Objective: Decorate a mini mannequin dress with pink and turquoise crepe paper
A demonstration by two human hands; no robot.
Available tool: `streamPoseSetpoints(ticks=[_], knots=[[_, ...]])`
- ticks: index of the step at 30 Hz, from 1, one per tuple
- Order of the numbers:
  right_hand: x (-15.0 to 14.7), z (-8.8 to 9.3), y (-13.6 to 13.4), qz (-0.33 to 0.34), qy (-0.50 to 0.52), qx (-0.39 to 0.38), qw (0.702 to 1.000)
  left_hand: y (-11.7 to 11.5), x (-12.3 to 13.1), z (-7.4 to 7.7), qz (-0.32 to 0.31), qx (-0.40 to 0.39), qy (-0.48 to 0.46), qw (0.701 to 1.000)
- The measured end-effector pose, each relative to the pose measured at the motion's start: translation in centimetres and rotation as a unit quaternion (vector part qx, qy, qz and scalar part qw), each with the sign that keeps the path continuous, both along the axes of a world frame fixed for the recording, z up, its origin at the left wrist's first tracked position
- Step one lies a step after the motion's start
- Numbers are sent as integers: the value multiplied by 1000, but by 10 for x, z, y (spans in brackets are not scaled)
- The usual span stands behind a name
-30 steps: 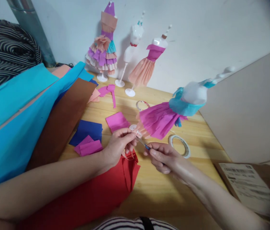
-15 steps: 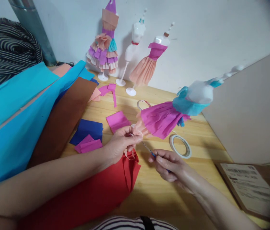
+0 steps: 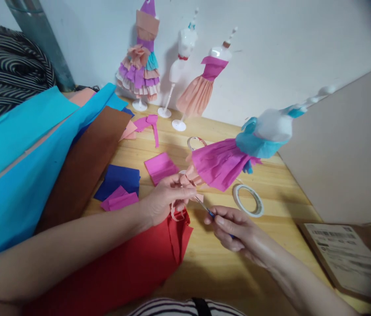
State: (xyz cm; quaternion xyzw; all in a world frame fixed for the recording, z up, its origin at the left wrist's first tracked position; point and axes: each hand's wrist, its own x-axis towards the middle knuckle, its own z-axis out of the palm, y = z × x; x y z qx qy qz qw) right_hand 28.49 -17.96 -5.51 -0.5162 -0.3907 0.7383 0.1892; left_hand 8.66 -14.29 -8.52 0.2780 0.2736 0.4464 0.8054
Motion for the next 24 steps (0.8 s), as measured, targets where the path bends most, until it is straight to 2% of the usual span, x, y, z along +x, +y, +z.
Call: streamPoseSetpoints(ticks=[6,24], knots=[[2,-2,-1,6,20,-6,1000,1,1,-1,33,-3,10,999],[-1,-1,1,10,37,-22,999,1,4,-1,49,-11,10,999]])
